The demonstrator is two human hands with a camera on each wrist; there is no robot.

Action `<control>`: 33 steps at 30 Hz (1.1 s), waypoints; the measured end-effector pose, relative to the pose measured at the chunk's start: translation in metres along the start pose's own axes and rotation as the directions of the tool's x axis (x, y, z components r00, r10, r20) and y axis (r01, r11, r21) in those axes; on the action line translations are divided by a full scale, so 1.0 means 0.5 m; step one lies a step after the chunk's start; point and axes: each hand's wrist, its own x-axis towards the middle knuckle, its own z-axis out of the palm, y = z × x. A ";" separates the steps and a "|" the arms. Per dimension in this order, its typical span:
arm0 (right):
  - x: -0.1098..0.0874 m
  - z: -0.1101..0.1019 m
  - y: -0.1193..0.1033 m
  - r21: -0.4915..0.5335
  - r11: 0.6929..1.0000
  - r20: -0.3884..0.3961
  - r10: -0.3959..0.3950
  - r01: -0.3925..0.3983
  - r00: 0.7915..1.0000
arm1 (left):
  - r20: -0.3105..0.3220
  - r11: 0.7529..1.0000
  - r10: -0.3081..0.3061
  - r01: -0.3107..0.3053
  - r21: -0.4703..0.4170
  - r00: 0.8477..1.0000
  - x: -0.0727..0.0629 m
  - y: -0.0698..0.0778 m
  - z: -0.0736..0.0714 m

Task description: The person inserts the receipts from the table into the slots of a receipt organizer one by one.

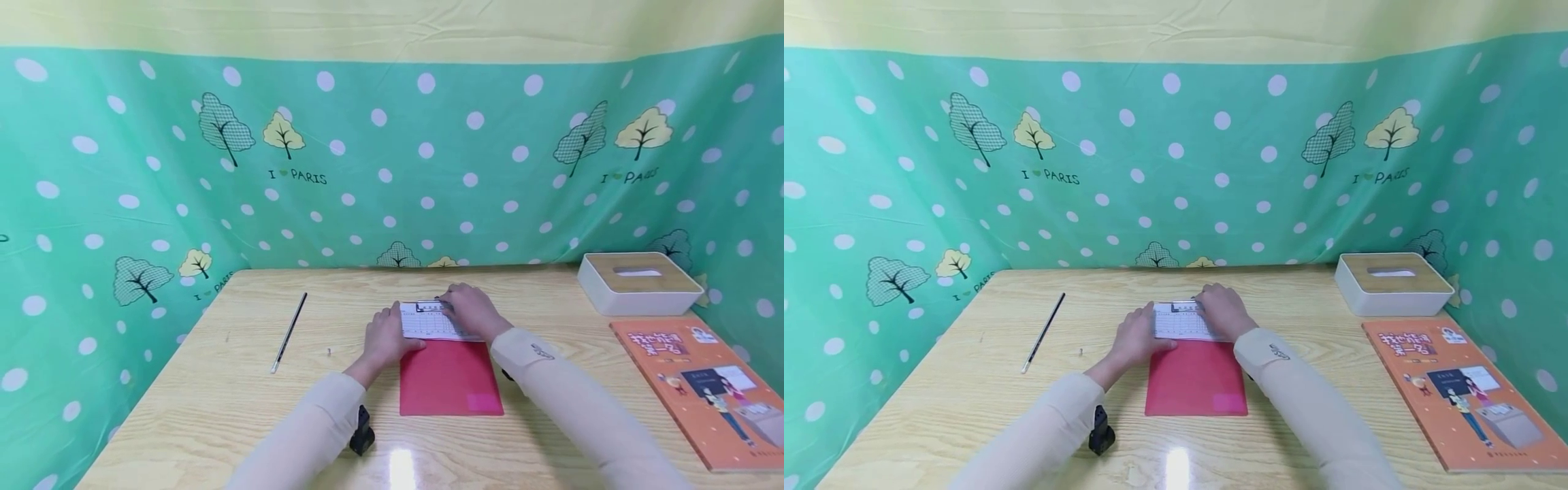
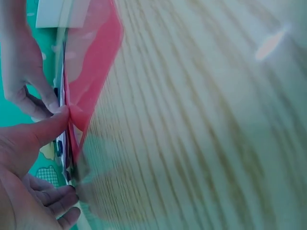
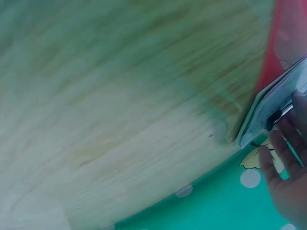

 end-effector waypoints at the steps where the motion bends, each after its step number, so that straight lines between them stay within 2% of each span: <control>1: 0.002 0.002 0.002 -0.015 1.000 -0.011 -0.011 0.011 1.000 | 0.003 1.000 -0.002 0.002 -0.004 1.000 0.001 0.000 0.000; 10: 0.007 0.011 0.007 -0.122 0.985 -0.066 -0.131 0.122 0.989 | 0.025 0.999 -0.014 0.015 -0.029 1.000 0.005 -0.002 0.000; 17: 0.011 0.006 0.000 -0.134 0.986 -0.024 -0.101 0.097 0.995 | 0.036 1.000 0.010 -0.009 -0.026 0.999 0.005 -0.001 0.001; 21: 0.011 0.008 0.005 -0.141 0.985 -0.033 -0.104 0.098 0.994 | 0.050 0.999 0.017 -0.016 -0.033 0.999 0.007 0.001 -0.002; 29: 0.008 0.006 0.006 -0.103 0.988 -0.031 -0.121 0.117 0.992 | 0.149 0.998 0.006 0.003 -0.060 0.989 0.028 0.004 -0.025; 33: 0.011 0.004 0.004 -0.097 0.988 -0.022 -0.122 0.119 0.992 | 0.186 0.999 0.037 -0.032 -0.029 0.982 0.035 0.001 -0.029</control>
